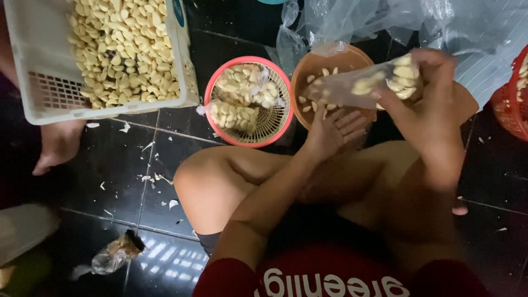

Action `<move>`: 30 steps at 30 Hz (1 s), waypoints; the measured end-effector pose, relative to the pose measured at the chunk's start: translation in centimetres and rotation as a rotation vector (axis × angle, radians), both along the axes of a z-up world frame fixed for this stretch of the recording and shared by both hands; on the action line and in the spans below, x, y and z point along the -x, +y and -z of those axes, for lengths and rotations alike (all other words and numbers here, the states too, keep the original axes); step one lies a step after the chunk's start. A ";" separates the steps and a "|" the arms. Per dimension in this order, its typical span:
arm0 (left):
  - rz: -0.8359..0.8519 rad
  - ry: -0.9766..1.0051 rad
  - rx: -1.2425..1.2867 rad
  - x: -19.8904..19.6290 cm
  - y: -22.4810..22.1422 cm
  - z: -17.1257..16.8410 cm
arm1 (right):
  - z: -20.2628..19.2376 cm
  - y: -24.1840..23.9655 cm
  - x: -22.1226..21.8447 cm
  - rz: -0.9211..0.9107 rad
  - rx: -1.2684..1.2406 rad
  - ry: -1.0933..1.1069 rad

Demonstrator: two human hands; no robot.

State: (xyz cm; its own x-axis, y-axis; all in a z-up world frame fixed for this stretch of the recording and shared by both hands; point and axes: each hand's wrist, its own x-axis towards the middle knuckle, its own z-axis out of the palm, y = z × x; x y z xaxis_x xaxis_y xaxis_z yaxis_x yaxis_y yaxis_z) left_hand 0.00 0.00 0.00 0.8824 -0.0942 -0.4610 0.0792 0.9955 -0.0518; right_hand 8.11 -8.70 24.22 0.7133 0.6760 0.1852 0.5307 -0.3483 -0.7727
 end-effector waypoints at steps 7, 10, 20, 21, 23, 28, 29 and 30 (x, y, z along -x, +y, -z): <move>0.106 0.036 -0.080 0.4 -0.7 -2.1 | 1.5 0.2 -0.4 -0.071 0.013 -0.255; 0.117 -0.006 -0.060 0.9 -0.7 -3.8 | 2.4 0.3 -0.5 -0.082 0.023 -0.301; 0.122 -0.112 -0.135 1.4 -0.8 -3.7 | 4.7 0.1 -1.5 -0.080 0.070 -0.545; 0.102 -0.114 -0.123 1.3 -1.1 -2.5 | 4.9 0.0 -1.6 -0.076 0.016 -0.480; 0.123 -0.057 -0.160 1.3 -1.2 -3.2 | 4.2 0.4 -1.1 -0.057 0.014 -0.438; 0.177 0.106 -0.195 1.3 -0.8 -5.1 | 4.2 0.4 -1.1 -0.022 -0.043 -0.445; 0.178 0.107 -0.212 1.2 -0.8 -4.9 | 3.5 0.6 -0.8 -0.008 -0.064 -0.432; 0.179 0.108 -0.229 1.2 -0.8 -4.7 | 2.8 0.7 -0.4 0.007 -0.084 -0.419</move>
